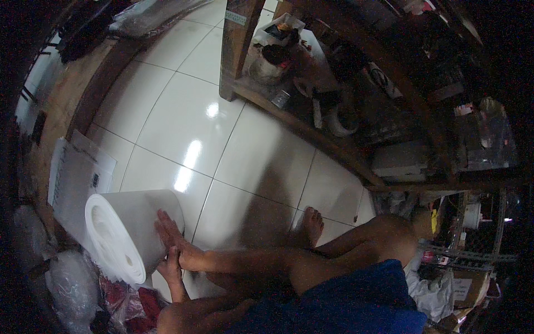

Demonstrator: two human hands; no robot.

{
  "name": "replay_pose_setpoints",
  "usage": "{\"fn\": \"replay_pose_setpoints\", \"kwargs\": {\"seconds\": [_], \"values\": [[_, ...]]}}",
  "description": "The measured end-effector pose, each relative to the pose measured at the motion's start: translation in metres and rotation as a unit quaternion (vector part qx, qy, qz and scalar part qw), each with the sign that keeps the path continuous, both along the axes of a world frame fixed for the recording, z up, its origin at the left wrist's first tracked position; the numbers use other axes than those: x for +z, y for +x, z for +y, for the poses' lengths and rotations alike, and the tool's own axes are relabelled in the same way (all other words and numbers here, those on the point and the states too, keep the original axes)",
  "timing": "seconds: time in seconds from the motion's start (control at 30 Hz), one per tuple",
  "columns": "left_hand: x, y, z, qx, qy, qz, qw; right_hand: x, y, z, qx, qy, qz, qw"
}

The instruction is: The person sits on the floor and folds a stack of white poly mailers by hand. They align the edges, fold the mailers in half, and stack them neatly. The person occasionally moves the stack to a nearby table and back.

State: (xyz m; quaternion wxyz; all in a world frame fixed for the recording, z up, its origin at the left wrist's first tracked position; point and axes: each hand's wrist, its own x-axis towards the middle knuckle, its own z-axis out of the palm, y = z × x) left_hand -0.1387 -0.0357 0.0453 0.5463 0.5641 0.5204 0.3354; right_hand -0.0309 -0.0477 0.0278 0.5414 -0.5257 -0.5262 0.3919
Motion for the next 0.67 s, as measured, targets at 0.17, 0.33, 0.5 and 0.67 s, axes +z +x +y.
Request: {"fn": "replay_pose_setpoints", "kwargs": {"seconds": [0.17,0.33,0.5,0.67], "values": [[-0.017,-0.001,0.014,0.087,-0.043,-0.033,0.995,-0.008,-0.005,-0.004,0.02,0.024,-0.088,0.996],[-0.063,-0.051,0.026,0.117,0.045,0.115,0.985,0.005,0.064,0.02,0.022,0.047,-0.141,0.989],[-0.09,-0.082,0.033,0.024,0.206,0.171,0.963,0.082,0.152,0.098,0.218,-0.018,-0.002,0.976],[-0.136,-0.117,0.032,-0.05,0.214,0.302,0.928,0.093,0.205,0.092,0.343,-0.111,-0.08,0.929]]}}
